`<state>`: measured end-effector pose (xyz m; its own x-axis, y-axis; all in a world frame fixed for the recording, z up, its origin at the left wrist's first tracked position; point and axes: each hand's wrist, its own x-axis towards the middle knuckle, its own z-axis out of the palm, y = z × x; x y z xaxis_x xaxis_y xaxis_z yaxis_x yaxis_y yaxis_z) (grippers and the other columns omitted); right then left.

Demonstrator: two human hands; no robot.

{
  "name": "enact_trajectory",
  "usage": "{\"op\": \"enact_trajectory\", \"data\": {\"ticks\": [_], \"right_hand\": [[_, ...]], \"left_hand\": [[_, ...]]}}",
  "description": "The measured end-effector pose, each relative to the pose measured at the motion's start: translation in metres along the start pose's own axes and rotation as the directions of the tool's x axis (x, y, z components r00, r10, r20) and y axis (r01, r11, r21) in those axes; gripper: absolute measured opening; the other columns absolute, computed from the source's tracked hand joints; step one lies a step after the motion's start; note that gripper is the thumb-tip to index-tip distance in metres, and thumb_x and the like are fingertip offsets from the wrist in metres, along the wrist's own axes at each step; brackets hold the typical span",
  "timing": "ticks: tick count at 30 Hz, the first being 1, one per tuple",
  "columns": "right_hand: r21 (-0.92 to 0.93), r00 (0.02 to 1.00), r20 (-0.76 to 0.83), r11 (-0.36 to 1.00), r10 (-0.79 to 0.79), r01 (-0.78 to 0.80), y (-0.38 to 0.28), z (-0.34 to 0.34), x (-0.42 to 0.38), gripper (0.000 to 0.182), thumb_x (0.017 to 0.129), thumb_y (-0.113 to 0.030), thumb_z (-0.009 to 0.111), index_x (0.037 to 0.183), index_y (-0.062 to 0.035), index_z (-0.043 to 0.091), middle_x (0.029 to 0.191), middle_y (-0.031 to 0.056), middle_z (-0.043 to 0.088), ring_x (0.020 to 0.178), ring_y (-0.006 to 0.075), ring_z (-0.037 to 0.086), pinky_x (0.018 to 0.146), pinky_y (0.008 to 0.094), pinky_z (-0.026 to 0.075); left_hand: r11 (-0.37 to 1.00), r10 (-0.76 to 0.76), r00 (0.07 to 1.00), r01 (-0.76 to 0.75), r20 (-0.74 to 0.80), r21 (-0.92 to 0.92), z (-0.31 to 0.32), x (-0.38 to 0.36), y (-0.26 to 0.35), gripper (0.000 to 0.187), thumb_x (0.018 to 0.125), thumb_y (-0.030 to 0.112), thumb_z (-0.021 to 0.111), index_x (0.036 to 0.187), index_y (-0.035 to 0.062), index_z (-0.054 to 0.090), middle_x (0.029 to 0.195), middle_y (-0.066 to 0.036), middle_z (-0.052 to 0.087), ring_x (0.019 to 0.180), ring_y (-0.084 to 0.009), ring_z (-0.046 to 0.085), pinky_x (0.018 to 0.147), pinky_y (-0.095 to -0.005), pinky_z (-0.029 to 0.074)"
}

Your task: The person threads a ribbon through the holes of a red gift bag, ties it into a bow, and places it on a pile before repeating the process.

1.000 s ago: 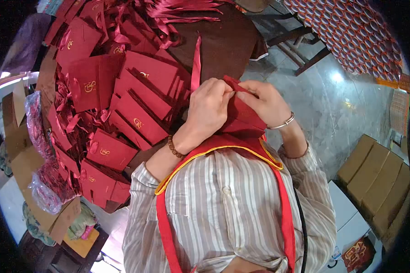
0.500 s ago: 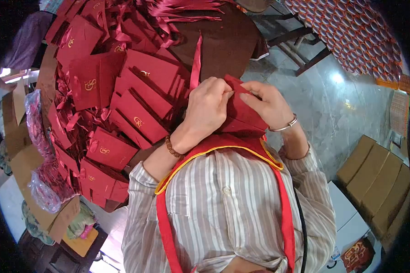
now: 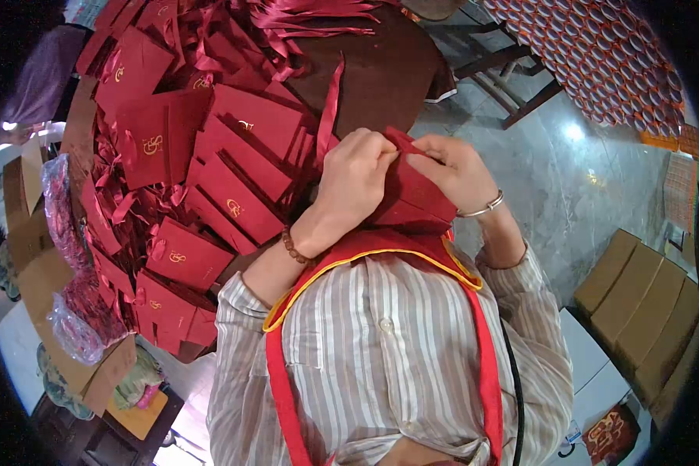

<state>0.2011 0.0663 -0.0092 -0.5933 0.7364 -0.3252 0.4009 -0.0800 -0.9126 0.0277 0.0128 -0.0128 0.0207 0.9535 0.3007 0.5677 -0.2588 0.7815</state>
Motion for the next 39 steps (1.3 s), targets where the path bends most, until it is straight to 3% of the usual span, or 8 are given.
{"op": "enact_trajectory", "data": {"ticks": [19,21,25,28,30,33,39], "right_hand": [[-0.189,0.996,-0.003,0.979,-0.084,0.082,-0.009,-0.001,-0.006,0.026,0.086,-0.009,0.051,0.108,0.0021,0.057,0.088,0.0124,0.065,0.080,0.0131,0.059,0.073,0.0283,0.046],[-0.137,0.991,-0.045,0.984,-0.126,0.118,-0.012,0.000,-0.007,0.025,0.082,-0.013,0.050,0.101,0.0016,0.059,0.091,0.0231,0.061,0.086,0.0364,0.061,0.074,0.0397,0.047],[-0.160,0.989,-0.059,0.979,-0.136,0.125,-0.012,0.001,-0.010,0.026,0.083,-0.013,0.051,0.102,0.0018,0.059,0.090,0.0229,0.062,0.086,0.0355,0.061,0.075,0.0382,0.048],[-0.047,0.991,-0.066,0.993,-0.113,0.110,-0.007,-0.001,-0.011,0.027,0.083,-0.015,0.053,0.104,0.0019,0.059,0.091,0.0220,0.062,0.086,0.0337,0.062,0.075,0.0359,0.048],[-0.047,0.999,0.017,0.998,-0.029,0.030,-0.013,-0.004,-0.011,0.026,0.088,-0.007,0.052,0.110,0.0066,0.055,0.096,0.0053,0.063,0.087,0.0084,0.054,0.079,0.0246,0.045],[0.084,0.997,0.075,0.996,0.005,-0.012,-0.003,-0.004,-0.007,0.029,0.088,-0.007,0.051,0.114,0.0060,0.053,0.100,0.0066,0.062,0.090,0.0092,0.054,0.081,0.0248,0.044],[0.122,0.995,0.086,0.992,-0.046,0.035,0.001,-0.002,-0.004,0.032,0.087,-0.006,0.051,0.117,0.0053,0.050,0.108,0.0074,0.059,0.098,0.0100,0.052,0.087,0.0245,0.042]], "left_hand": [[0.999,0.015,0.999,-0.017,0.039,0.043,0.005,-0.001,0.006,0.007,0.074,-0.003,0.061,0.079,-0.0009,0.056,0.074,-0.016,0.056,0.068,-0.0322,0.058,0.059,-0.0362,0.046],[0.998,0.013,0.999,-0.016,0.053,0.053,0.002,0.000,0.007,0.007,0.074,-0.003,0.061,0.079,-0.0008,0.056,0.074,-0.016,0.056,0.068,-0.0326,0.057,0.060,-0.0364,0.046],[0.999,-0.027,0.996,0.025,0.081,0.024,-0.003,0.001,0.008,0.006,0.075,-0.003,0.060,0.079,-0.0008,0.057,0.073,-0.016,0.056,0.068,-0.0320,0.058,0.060,-0.0359,0.046],[0.996,-0.089,0.995,0.090,0.045,-0.013,-0.003,-0.002,0.002,0.005,0.076,-0.003,0.059,0.079,-0.0008,0.057,0.074,-0.015,0.057,0.068,-0.0304,0.059,0.059,-0.0348,0.046],[0.997,-0.076,0.996,0.076,0.045,0.002,-0.003,-0.002,0.005,0.005,0.076,-0.003,0.059,0.080,-0.0010,0.057,0.074,-0.015,0.057,0.068,-0.0298,0.059,0.059,-0.0344,0.046],[0.999,-0.039,0.999,0.039,0.030,0.008,-0.002,-0.002,0.006,0.005,0.076,-0.003,0.059,0.080,-0.0013,0.057,0.075,-0.015,0.057,0.067,-0.0291,0.059,0.058,-0.0339,0.046],[0.999,-0.010,0.999,0.011,0.033,-0.030,0.001,-0.002,0.007,0.006,0.076,-0.001,0.061,0.081,-0.0016,0.057,0.075,-0.015,0.057,0.067,-0.0287,0.059,0.058,-0.0336,0.046]]}}
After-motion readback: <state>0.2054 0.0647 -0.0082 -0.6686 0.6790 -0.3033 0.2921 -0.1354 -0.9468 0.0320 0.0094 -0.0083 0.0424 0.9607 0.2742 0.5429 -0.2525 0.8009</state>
